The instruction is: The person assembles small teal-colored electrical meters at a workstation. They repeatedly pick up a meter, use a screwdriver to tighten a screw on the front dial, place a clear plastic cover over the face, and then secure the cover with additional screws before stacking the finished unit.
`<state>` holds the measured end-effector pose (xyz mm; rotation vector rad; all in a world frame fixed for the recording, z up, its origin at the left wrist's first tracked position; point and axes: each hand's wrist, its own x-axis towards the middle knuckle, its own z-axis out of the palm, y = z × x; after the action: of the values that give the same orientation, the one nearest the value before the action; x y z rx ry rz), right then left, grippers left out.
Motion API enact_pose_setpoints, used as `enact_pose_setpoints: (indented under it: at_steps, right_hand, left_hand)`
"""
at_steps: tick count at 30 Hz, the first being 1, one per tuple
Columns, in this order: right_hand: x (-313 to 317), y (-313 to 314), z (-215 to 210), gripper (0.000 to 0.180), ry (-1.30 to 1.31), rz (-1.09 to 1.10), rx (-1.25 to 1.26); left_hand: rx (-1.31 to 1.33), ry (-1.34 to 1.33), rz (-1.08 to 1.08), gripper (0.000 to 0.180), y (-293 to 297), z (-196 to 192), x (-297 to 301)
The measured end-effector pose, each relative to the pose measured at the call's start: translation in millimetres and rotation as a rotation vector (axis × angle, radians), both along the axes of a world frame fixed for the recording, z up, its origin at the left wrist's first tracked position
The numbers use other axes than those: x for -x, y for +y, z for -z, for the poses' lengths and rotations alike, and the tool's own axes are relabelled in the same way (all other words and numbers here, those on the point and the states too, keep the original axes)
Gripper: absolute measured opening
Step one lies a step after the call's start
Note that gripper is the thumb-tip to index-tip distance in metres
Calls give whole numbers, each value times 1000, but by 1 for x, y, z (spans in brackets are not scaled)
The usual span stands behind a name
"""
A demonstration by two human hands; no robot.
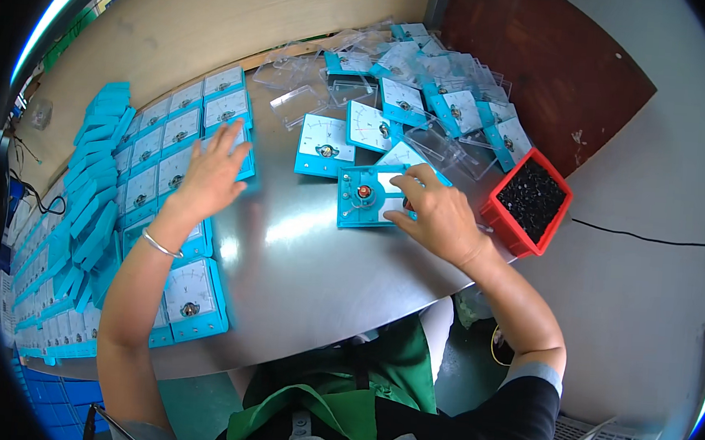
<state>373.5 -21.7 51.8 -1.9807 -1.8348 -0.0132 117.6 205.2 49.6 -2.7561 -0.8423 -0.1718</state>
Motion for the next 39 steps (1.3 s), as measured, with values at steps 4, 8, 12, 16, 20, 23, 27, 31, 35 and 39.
enact_pose_setpoints:
  at_steps: [4,8,12,16,20,23,27,31,35,39]
  right_hand:
    - [9,-9,25,62,-274,-1,-36]
    - [-7,-6,66,44,-448,-9,-59]
    - [9,-16,47,32,-67,-99,-379]
    - [51,-40,28,28,1068,-64,-121]
    - [80,-48,33,27,1788,-58,325]
    - [73,-46,40,24,1733,-106,449]
    - [58,-18,11,22,1332,-310,706]
    - [87,19,-14,22,854,-484,731]
    - [115,25,-19,18,548,-599,364]
    - [120,-7,-38,10,669,-424,-242]
  left_hand:
    - [245,-124,348,51,-70,3,-23]
    - [694,-247,443,46,-131,21,-13]
    - [1265,-488,279,43,-171,43,22]
    - [1925,-1102,119,61,-187,68,34]
    - [2191,-1360,273,85,-199,77,37]
    - [2214,-1338,361,89,-201,86,60]
    - [2782,-1019,351,83,-190,77,91]
    - [2379,-728,72,64,-187,70,85]
    - [2392,-715,66,48,-193,64,87]
    - [2219,-1141,-140,38,-214,63,81]
